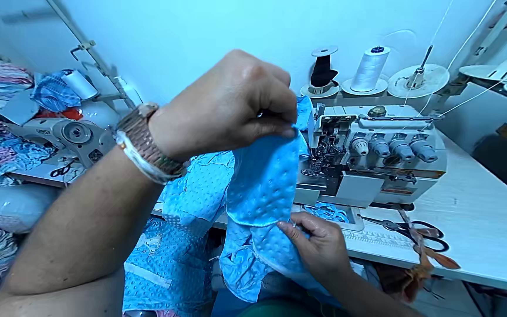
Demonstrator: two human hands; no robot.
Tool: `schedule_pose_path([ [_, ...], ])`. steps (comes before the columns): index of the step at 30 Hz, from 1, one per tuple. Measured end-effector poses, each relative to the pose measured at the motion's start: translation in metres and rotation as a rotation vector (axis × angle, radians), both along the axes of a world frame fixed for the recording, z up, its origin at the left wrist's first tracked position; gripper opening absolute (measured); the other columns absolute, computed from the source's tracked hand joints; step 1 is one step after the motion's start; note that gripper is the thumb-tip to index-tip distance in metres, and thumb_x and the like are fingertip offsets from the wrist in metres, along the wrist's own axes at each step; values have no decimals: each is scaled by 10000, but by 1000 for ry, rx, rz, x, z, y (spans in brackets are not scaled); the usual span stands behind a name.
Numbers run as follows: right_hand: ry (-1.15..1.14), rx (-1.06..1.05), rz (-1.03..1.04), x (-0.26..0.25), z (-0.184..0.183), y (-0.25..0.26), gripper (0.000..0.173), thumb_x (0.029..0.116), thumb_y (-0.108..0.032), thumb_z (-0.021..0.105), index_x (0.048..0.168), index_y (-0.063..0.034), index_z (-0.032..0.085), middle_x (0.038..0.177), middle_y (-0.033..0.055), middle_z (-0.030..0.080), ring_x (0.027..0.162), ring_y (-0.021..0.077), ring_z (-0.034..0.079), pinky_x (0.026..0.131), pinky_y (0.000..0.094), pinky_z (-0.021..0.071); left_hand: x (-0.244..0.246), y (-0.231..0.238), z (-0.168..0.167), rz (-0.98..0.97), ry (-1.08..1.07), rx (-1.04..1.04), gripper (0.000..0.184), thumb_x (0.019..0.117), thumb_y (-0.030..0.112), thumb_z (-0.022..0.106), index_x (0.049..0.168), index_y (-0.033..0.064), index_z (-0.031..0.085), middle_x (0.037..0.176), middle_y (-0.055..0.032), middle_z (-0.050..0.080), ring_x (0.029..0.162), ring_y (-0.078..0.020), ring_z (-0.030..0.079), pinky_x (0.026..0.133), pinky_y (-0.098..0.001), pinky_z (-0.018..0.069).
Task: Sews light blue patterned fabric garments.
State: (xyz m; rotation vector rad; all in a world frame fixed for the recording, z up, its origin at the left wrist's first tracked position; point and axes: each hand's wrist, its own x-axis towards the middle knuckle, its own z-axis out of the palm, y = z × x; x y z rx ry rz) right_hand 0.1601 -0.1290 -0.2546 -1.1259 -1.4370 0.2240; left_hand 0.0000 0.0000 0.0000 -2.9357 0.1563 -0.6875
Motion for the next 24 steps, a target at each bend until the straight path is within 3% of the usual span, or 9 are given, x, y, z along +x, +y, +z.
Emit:
schedule_pose_path([
  [2,49,-123,38,1,-20,-5,221,978,-308,656,899,-115,729,747,-71,670,652,-30,603,603,135,514,17,27,-13,89,194,-176,154,946,204,699,864,96,771,839,-2,674,804,-38,618,714,-210,494],
  [3,94,-206,52,2,-30,-7,219,979,-312,652,898,-118,714,706,-77,636,611,-30,570,568,135,484,29,43,-27,133,280,-254,136,932,187,721,859,86,775,870,-23,703,841,-79,646,759,-274,517],
  [5,202,-391,65,7,-47,-11,219,974,-307,648,873,-115,668,630,-79,561,548,-15,517,524,155,443,55,73,-67,176,385,-366,133,929,146,730,856,43,772,891,-78,721,875,-162,671,811,-380,527],
  [8,252,-547,35,11,-64,-17,259,985,-316,624,858,-90,622,629,-69,514,554,-2,488,544,177,430,93,95,-128,171,424,-451,157,954,106,693,897,-22,763,929,-159,723,928,-266,685,868,-464,522],
  [12,283,-527,-18,13,-76,-27,271,989,-324,625,890,-73,645,674,-61,580,598,-13,552,580,169,480,119,91,-169,98,302,-508,174,964,110,685,895,-32,758,912,-158,709,954,-284,661,889,-428,502],
  [15,316,-495,-1,14,-84,-37,260,988,-297,638,899,-53,661,698,-41,609,620,-5,577,588,183,501,122,84,-186,78,140,-574,159,887,150,780,813,13,746,840,-102,701,892,-235,643,825,-382,493],
  [19,379,-450,28,22,-87,-47,167,984,-198,655,923,-43,662,711,-35,636,612,-14,592,573,170,515,123,53,-181,292,-2,-449,266,800,164,863,986,33,725,987,-145,672,990,-340,632,854,-511,515],
  [22,393,-419,54,31,-86,-49,138,972,-171,671,914,-46,671,718,-45,644,607,-32,586,568,149,509,121,25,-194,277,-73,-314,48,888,19,695,928,10,718,910,-145,677,904,-317,680,791,-471,572],
  [24,383,-392,65,36,-84,-49,151,968,-172,674,905,-35,672,714,-43,642,604,-40,577,572,141,502,117,13,-205,277,-142,-256,108,902,-31,624,922,10,723,868,-126,673,829,-278,691,713,-420,587],
])
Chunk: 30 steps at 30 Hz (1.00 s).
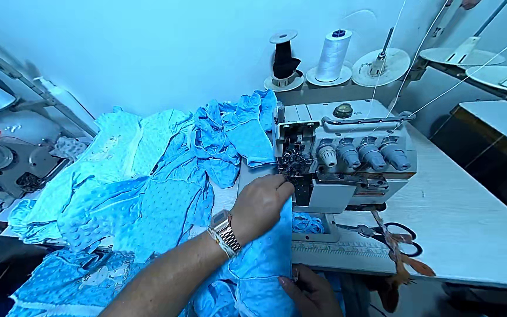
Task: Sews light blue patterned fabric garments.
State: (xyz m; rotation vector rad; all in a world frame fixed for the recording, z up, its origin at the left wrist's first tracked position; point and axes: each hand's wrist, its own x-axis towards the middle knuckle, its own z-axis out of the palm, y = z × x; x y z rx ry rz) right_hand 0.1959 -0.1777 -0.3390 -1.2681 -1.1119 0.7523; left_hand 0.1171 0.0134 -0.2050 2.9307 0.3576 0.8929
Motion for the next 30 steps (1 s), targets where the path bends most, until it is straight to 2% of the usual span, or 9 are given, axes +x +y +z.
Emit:
schedule_pose_path([
  [2,-2,17,6,4,1,-1,153,972,-174,672,903,-37,668,719,-42,642,609,-42,576,577,138,505,-6,-7,-10,25,-24,42,160,884,-43,618,969,17,739,927,-125,708,869,-278,708,702,-423,592],
  [5,-11,31,9,8,5,-3,153,973,-167,673,893,-37,664,712,-41,640,609,-44,574,577,138,502,-14,-13,-22,31,30,72,324,846,-3,608,1135,21,752,1206,-130,729,1103,-281,702,835,-448,577],
  [8,3,38,28,8,8,-2,140,969,-146,677,904,-22,669,721,-31,649,615,-37,580,587,145,509,-18,-11,-23,21,78,33,321,968,150,564,1214,24,727,1318,-126,687,1223,-276,652,967,-448,543],
  [10,9,42,31,8,10,-1,131,972,-143,677,919,-24,668,728,-32,659,625,-35,595,596,149,522,-16,-8,-23,19,104,6,350,1005,216,544,1241,19,713,1341,-130,672,1267,-279,628,1024,-455,517],
  [17,-43,46,-1,8,12,1,146,956,-148,690,889,-22,663,687,-37,632,602,-42,570,582,134,498,-16,-3,-27,25,102,24,385,1031,303,530,1279,59,696,1366,-116,654,1320,-261,593,1077,-521,466],
  [20,-55,46,-3,9,11,-1,150,960,-162,692,891,-32,661,672,-46,623,590,-50,561,571,127,490,-15,-2,-23,21,88,-15,376,1016,315,574,1273,79,714,1275,-158,653,1237,-316,608,1026,-482,505],
  [24,-64,45,14,9,16,-4,184,964,-168,700,872,-15,656,656,-34,614,579,-45,552,562,129,478,-17,7,-21,1,60,-57,314,1013,233,578,1243,94,741,1133,-126,664,1083,-287,633,892,-413,550],
  [26,-50,57,0,9,20,-4,181,962,-168,705,863,-28,649,655,-50,609,581,-52,547,562,123,473,-16,15,-23,13,-51,-92,264,987,138,580,1134,39,776,1094,-135,713,1022,-277,684,866,-399,581],
  [30,-30,76,-49,13,31,10,152,959,-177,705,861,-79,641,633,-100,568,551,-75,503,521,103,437,-7,41,-20,33,-127,-191,199,958,22,601,1026,-18,783,1100,-160,744,1036,-275,723,917,-400,584],
])
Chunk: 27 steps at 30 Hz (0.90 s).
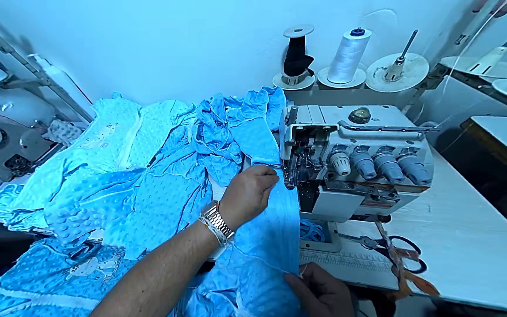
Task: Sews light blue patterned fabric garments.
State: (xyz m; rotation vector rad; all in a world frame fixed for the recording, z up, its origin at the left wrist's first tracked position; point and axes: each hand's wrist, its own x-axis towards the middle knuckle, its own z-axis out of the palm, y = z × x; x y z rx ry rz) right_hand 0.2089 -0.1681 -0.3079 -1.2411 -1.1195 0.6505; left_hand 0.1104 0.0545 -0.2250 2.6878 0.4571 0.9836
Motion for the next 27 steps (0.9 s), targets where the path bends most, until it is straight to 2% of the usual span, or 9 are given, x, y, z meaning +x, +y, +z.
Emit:
schedule_pose_path([
  [7,27,9,-96,16,20,37,136,941,-215,712,868,-104,685,621,-112,583,522,-57,505,490,114,433,20,46,13,-53,149,2,252,933,-78,560,1061,-26,770,1108,-181,713,1059,-305,692,939,-431,561],
  [10,54,-42,-136,24,31,52,130,914,-205,727,830,-112,692,612,-84,606,517,-21,541,486,134,455,28,63,16,-62,174,18,254,940,-81,544,1044,-25,769,1136,-184,711,1100,-315,682,976,-439,542],
  [15,91,-136,-231,28,47,69,127,906,-164,750,802,-98,720,615,-25,638,507,35,564,472,179,466,41,89,19,-86,167,39,250,927,-97,547,1033,-37,765,1118,-205,711,1084,-342,684,968,-461,537],
  [18,103,-124,-275,27,50,72,131,907,-149,750,791,-97,716,600,-19,626,488,40,542,455,178,439,47,102,19,-77,157,48,241,925,-87,560,1035,-35,768,1109,-212,714,1089,-345,688,981,-464,535],
  [20,96,-129,-271,27,48,69,123,916,-161,742,816,-96,713,606,-14,628,493,48,549,457,182,443,46,104,19,-14,199,81,235,938,-55,557,1049,-34,763,1121,-230,706,1102,-385,678,968,-515,531],
  [22,100,-117,-231,29,43,62,104,932,-170,708,867,-89,704,650,-6,647,542,57,593,496,186,491,33,95,20,128,199,73,207,928,-19,567,1021,-36,751,1073,-222,706,1054,-397,684,895,-567,546],
  [24,160,-149,-149,33,39,51,113,967,-188,650,952,-82,684,744,12,680,643,81,657,571,215,558,2,68,28,301,150,-204,236,1021,114,551,1054,-15,747,1011,-168,721,970,-314,704,859,-541,559],
  [25,231,-186,-103,35,36,45,138,996,-199,604,986,-77,669,801,28,688,702,105,680,614,247,587,-20,51,32,350,154,-439,325,1071,261,519,1025,19,732,923,-122,710,854,-243,685,773,-485,555],
  [27,434,-287,-36,38,34,37,226,1053,-191,471,1033,-57,652,893,55,689,808,139,694,701,299,602,-69,12,37,270,296,-894,552,1080,507,401,1060,50,709,876,-73,694,717,-147,643,626,-357,541],
])
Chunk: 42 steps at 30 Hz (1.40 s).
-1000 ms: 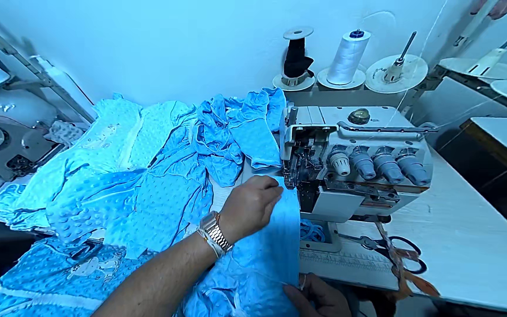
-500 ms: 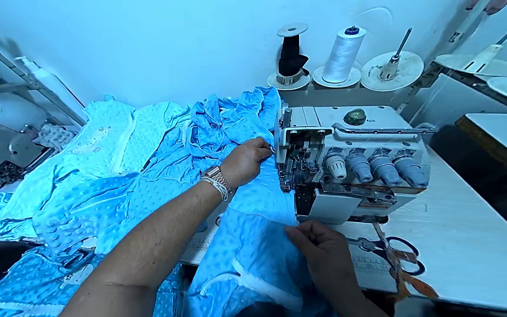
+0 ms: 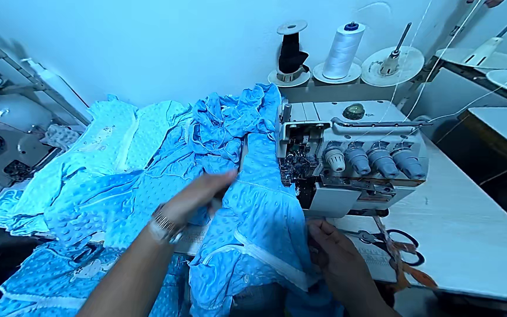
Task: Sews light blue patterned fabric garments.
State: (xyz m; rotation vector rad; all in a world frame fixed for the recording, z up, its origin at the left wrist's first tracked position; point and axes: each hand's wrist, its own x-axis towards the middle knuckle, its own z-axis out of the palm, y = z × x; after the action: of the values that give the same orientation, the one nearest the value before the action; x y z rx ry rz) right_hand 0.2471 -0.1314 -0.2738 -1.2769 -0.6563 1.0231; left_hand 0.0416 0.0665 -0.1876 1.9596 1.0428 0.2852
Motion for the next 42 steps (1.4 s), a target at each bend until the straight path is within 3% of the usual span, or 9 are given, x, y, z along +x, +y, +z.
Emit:
schedule_pose_path([
  [3,100,-85,67,-1,-4,-6,213,1023,-23,445,1097,-11,644,960,85,704,865,139,692,769,297,587,-36,-43,-27,-147,42,-442,347,1020,387,568,1125,76,679,921,14,697,732,-36,641,625,-233,539],
  [6,-85,-88,160,-4,1,-12,316,803,61,622,1106,-24,650,1007,87,714,918,145,700,797,286,592,-32,-71,-38,41,-1,-576,152,1039,210,609,1006,81,682,811,46,703,700,-13,660,644,-200,549],
  [14,75,-52,192,-36,36,-8,255,896,-34,712,1136,-2,632,901,128,740,764,183,727,635,307,607,-24,-4,68,-253,123,981,427,955,348,597,641,60,573,584,-77,533,557,-271,574,508,-510,436],
  [17,63,-112,188,-55,24,2,231,961,-35,670,1183,-5,613,927,123,739,733,178,723,557,288,581,4,15,74,-279,135,1284,323,929,252,640,763,-25,645,805,-218,616,827,-424,641,732,-590,467],
  [21,-199,-236,189,-53,7,1,282,923,21,615,1199,-38,619,953,80,742,683,139,698,533,282,554,12,-6,45,-58,299,1075,488,857,158,813,1290,-8,660,1438,-285,536,1384,-501,446,1131,-740,252],
  [25,-263,-227,198,-41,8,2,244,917,44,582,1131,-39,663,979,72,742,784,147,734,655,315,624,-3,-87,-1,-124,-52,974,221,920,243,698,1002,40,731,1022,-135,698,986,-301,682,829,-496,577],
  [32,68,-4,47,-44,9,12,209,897,60,672,1081,3,591,849,128,711,631,158,676,514,256,549,8,-139,-111,-163,-69,924,398,772,64,783,1152,14,677,1027,-159,664,904,-314,685,747,-420,597],
  [38,-214,-88,5,-37,2,10,208,877,105,605,1045,-16,629,783,83,670,552,137,632,477,255,541,-23,-134,-97,-197,-133,623,248,885,-12,639,1128,5,684,956,-137,706,907,-286,711,838,-439,599],
  [42,-59,-166,154,-32,11,7,308,892,190,507,1124,3,586,908,114,719,666,154,690,519,264,554,-45,-125,-83,-134,-323,645,173,960,156,657,1049,49,759,920,-60,695,867,-108,678,811,-243,582],
])
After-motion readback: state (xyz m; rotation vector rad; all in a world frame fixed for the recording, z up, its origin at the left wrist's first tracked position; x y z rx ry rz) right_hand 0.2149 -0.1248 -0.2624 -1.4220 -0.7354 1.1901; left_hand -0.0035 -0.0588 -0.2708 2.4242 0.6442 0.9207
